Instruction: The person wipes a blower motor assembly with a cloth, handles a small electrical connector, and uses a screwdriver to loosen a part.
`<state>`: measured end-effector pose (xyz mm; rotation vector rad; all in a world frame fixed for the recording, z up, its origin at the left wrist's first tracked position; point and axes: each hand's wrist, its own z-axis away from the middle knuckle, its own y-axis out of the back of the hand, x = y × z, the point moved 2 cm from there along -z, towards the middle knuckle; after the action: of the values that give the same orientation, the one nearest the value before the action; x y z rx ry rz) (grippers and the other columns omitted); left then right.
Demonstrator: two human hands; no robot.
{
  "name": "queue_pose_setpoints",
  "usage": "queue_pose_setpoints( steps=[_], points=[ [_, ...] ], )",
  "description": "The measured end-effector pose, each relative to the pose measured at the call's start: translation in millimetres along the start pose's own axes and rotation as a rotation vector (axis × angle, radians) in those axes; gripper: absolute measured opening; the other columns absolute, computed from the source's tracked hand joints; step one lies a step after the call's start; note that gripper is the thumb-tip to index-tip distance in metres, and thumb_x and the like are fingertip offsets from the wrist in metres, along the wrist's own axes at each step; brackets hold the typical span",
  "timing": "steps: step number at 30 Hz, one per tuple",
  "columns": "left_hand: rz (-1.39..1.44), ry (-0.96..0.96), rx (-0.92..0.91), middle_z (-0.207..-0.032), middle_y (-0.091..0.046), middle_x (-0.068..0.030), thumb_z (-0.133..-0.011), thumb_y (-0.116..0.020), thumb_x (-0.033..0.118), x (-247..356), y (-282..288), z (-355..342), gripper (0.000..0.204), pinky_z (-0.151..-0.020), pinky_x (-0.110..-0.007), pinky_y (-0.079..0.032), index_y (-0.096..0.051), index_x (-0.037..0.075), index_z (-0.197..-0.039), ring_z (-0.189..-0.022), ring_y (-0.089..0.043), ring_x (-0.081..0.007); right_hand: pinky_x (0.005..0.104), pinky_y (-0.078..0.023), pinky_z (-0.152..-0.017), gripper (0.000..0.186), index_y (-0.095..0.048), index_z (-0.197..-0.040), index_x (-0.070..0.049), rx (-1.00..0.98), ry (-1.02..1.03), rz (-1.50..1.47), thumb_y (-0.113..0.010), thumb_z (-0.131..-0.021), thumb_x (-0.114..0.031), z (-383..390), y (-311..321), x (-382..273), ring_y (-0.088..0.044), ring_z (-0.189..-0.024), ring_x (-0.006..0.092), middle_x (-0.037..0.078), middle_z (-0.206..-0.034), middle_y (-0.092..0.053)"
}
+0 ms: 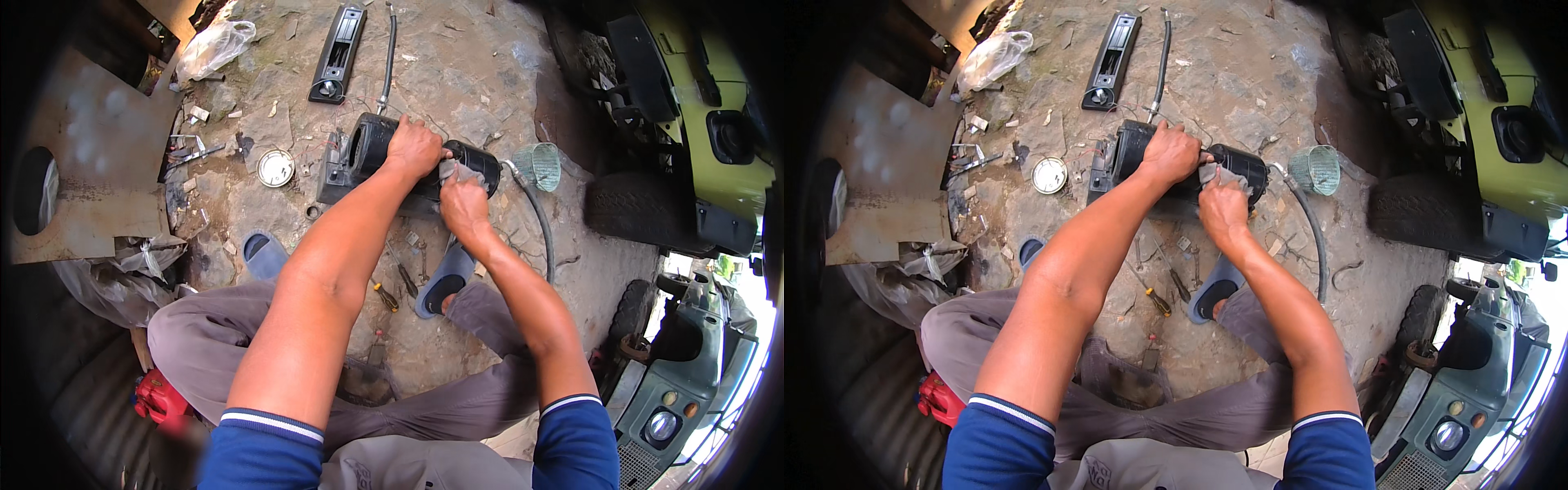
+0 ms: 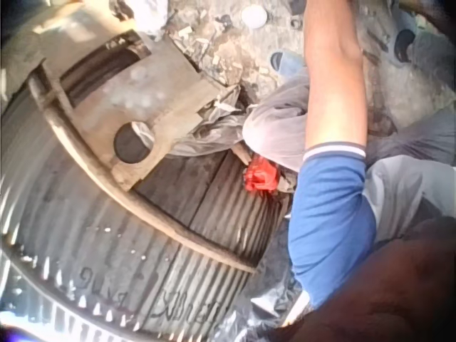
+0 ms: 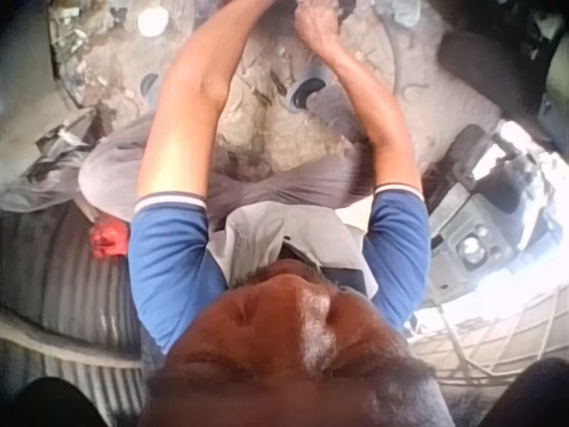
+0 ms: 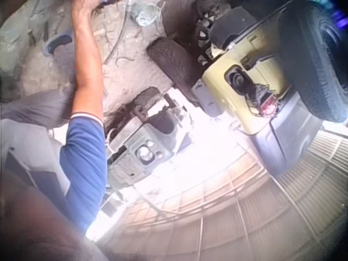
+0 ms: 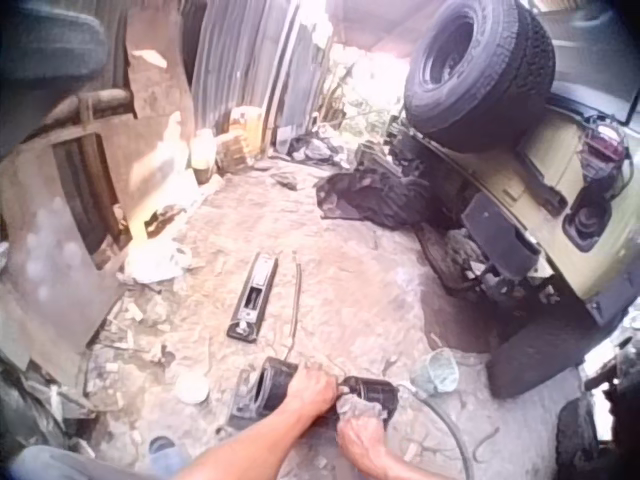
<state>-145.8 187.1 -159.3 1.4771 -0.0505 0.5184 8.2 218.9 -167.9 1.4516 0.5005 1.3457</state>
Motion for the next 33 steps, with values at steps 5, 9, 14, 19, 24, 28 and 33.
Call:
queue_pose_setpoints(
  steps=[5,9,14,19,24,28,33],
  points=[
    [0.022,-0.017,0.048,-0.093,-0.074,-0.0060,-0.090,-0.059,0.053,3.0,-6.1,5.5,0.043,-0.101,-0.047,-0.035,-0.077,0.014,-0.092,-0.106,-0.062,-0.0217,0.0412,-0.056,-0.065,0.044,-0.068,-0.113,0.005,-0.218,0.041,-0.255,-0.064,-0.077,-0.020,-6.8,23.4,18.0,-0.071,-0.078,0.0313,0.019,-0.079,-0.072],
    [0.002,-0.023,0.089,-0.092,-0.074,-0.0056,-0.091,-0.059,0.039,-3.9,-11.3,11.8,0.030,-0.101,-0.047,-0.036,-0.076,0.014,-0.089,-0.105,-0.063,-0.0221,0.0441,-0.056,-0.074,0.027,-0.071,-0.103,-0.004,-0.290,-0.080,-0.345,-0.057,-0.083,-0.016,-15.3,88.9,49.7,-0.072,-0.088,0.0321,0.020,-0.088,-0.073],
    [0.000,-0.050,0.179,-0.084,-0.073,-0.0084,-0.085,-0.061,0.027,-0.8,-24.3,1.2,0.020,-0.093,-0.045,-0.041,-0.074,0.012,-0.084,-0.098,-0.064,-0.0237,0.0448,-0.056,-0.062,0.059,-0.052,-0.137,0.000,-0.123,-0.205,-0.229,-0.061,-0.084,-0.023,3.3,32.5,33.0,-0.070,-0.072,0.0352,0.021,-0.074,-0.069],
    [-0.037,-0.021,0.151,-0.085,-0.073,-0.0094,-0.086,-0.062,0.031,-9.2,-21.9,0.6,0.023,-0.091,-0.046,-0.042,-0.075,0.012,-0.083,-0.097,-0.065,-0.0244,0.0394,-0.055,-0.056,0.065,-0.047,-0.140,0.005,-0.113,-0.007,-0.104,-0.060,-0.080,-0.015,-0.8,17.2,28.2,-0.069,-0.064,0.0293,0.017,-0.070,-0.070],
    [-0.001,-0.002,0.011,-0.100,-0.074,-0.0061,-0.091,-0.059,0.052,-2.1,-4.7,-1.8,0.043,-0.102,-0.048,-0.036,-0.076,0.013,-0.097,-0.109,-0.063,-0.0232,0.0364,-0.053,-0.051,0.069,-0.046,-0.136,0.016,-0.205,0.107,-0.044,-0.065,-0.080,-0.020,12.5,3.1,8.7,-0.068,-0.062,0.0235,0.009,-0.070,-0.071],
    [0.000,0.002,0.014,-0.099,-0.074,-0.0057,-0.090,-0.059,0.054,-5.0,-3.5,-2.9,0.046,-0.101,-0.048,-0.036,-0.076,0.013,-0.097,-0.109,-0.063,-0.0221,0.0372,-0.054,-0.052,0.072,-0.042,-0.135,0.021,-0.307,0.060,-0.041,-0.064,-0.083,-0.023,3.7,0.1,-15.6,-0.070,-0.066,0.0222,0.010,-0.073,-0.072],
    [-0.022,0.022,-0.024,-0.100,-0.073,-0.0066,-0.091,-0.057,0.055,-10.3,-3.7,-9.0,0.047,-0.101,-0.048,-0.036,-0.076,0.013,-0.100,-0.109,-0.062,-0.0223,0.0379,-0.055,-0.054,0.059,-0.054,-0.131,0.011,-0.349,0.143,-0.077,-0.063,-0.083,-0.021,14.4,-31.2,-26.4,-0.073,-0.072,0.0249,0.012,-0.082,-0.075]
  ],
)
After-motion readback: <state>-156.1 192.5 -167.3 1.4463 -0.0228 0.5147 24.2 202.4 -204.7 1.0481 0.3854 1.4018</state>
